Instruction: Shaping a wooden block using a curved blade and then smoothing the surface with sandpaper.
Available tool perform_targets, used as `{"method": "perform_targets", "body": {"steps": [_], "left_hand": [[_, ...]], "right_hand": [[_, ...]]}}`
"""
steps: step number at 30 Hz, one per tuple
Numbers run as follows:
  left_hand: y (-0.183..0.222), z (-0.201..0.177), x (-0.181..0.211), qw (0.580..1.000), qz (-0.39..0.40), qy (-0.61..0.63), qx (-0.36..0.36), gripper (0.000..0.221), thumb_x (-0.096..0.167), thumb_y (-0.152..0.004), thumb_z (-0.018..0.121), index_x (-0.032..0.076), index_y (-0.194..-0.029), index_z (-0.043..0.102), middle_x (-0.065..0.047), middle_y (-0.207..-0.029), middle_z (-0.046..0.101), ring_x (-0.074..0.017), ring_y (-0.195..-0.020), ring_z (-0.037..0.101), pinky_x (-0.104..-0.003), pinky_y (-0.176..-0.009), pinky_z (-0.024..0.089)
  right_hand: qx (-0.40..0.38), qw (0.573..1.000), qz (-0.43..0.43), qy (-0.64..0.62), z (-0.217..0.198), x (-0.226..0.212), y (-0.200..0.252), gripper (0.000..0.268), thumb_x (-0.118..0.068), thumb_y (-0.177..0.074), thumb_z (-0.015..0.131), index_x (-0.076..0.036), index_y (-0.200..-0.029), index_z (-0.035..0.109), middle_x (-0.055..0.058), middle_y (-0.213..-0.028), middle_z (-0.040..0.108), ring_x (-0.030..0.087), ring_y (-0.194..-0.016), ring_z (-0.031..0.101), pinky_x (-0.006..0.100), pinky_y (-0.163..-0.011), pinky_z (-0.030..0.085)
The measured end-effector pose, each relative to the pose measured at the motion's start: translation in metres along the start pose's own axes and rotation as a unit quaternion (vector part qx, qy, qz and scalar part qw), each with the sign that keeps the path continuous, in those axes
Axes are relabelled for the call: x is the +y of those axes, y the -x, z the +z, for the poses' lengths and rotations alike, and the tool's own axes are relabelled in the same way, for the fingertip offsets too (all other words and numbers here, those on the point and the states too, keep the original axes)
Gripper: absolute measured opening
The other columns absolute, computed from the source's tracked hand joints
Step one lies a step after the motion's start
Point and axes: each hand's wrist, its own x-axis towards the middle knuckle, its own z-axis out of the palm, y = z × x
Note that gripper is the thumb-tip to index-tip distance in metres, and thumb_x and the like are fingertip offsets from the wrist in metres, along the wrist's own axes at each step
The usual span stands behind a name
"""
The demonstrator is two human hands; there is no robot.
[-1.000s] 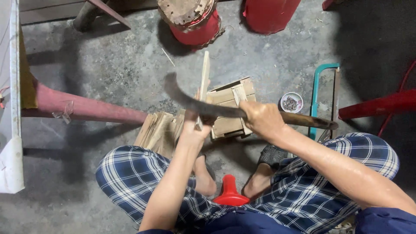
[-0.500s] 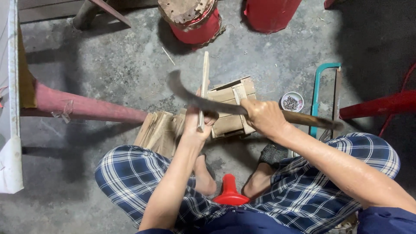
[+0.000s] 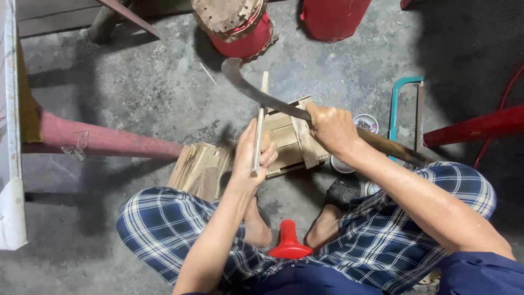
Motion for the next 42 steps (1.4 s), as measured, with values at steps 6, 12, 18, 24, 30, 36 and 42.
{"method": "perform_targets", "body": {"steps": [6,12,18,24,30,36,42], "left_hand": [[0.002,-0.002,-0.004,0.999,-0.003,0.038,0.016,0.02,0.011,-0.106,0.033,0.008,-0.12,0.047,0.002,-0.052,0.03,-0.0081,-0.031,0.031,-0.02,-0.027,0.027],[-0.005,-0.009,-0.012,0.999,-0.002,0.041,0.014,0.017,0.009,-0.105,0.033,0.002,-0.107,0.048,0.002,-0.052,0.034,-0.0067,-0.03,0.034,-0.019,-0.026,0.026],[0.012,0.02,0.008,1.0,-0.021,0.013,0.014,0.027,0.023,-0.111,0.035,0.006,-0.122,0.053,0.002,-0.049,0.03,-0.0078,-0.028,0.029,-0.019,-0.026,0.023],[0.01,0.017,0.01,0.999,-0.015,0.033,-0.024,0.026,0.022,-0.111,0.036,0.012,-0.092,0.051,0.003,-0.052,0.029,-0.0089,-0.03,0.031,-0.02,-0.028,0.022],[0.008,0.011,0.005,0.999,-0.028,0.001,0.017,0.026,0.024,-0.112,0.029,0.007,-0.113,0.049,0.005,-0.051,0.031,-0.0062,-0.028,0.032,-0.018,-0.025,0.024],[0.016,0.033,0.012,0.998,-0.031,-0.055,0.018,0.044,0.023,-0.111,0.024,0.0,-0.146,0.038,0.009,-0.051,0.035,-0.0031,-0.029,0.034,-0.016,-0.024,0.029],[0.015,0.024,0.007,0.999,-0.03,-0.023,0.015,0.031,0.02,-0.111,0.024,0.004,-0.127,0.044,0.006,-0.053,0.035,-0.0048,-0.03,0.035,-0.017,-0.026,0.027]], "right_hand": [[-0.042,0.999,0.008,-0.009,0.013,0.009,-0.004,0.017,-0.017,-0.082,0.073,-0.019,-0.097,0.065,0.005,-0.068,0.072,0.032,-0.067,0.075,0.047,-0.063,0.061],[-0.005,1.0,0.006,-0.021,0.006,0.008,0.004,0.007,-0.018,-0.086,0.066,-0.018,-0.092,0.062,0.008,-0.064,0.068,0.035,-0.066,0.073,0.049,-0.058,0.058],[0.0,0.998,0.036,-0.056,0.008,0.023,-0.006,0.018,-0.031,-0.088,0.068,-0.014,-0.09,0.064,0.011,-0.066,0.069,0.036,-0.068,0.074,0.05,-0.06,0.059],[0.046,0.997,-0.016,-0.063,0.005,0.015,-0.008,0.009,-0.024,-0.087,0.064,-0.016,-0.09,0.061,0.007,-0.064,0.064,0.034,-0.065,0.071,0.046,-0.056,0.057],[0.017,0.997,-0.01,-0.077,-0.014,0.005,-0.006,0.006,-0.014,-0.095,0.057,-0.015,-0.092,0.062,0.003,-0.062,0.063,0.026,-0.061,0.07,0.036,-0.054,0.057],[0.016,0.995,-0.003,-0.099,-0.016,0.008,-0.01,0.008,-0.017,-0.091,0.058,-0.012,-0.094,0.063,0.01,-0.064,0.065,0.036,-0.065,0.072,0.049,-0.056,0.057],[0.004,0.996,-0.013,-0.091,-0.012,0.017,-0.011,0.008,-0.018,-0.095,0.06,-0.013,-0.091,0.065,0.006,-0.063,0.067,0.03,-0.065,0.073,0.042,-0.057,0.06]]}}
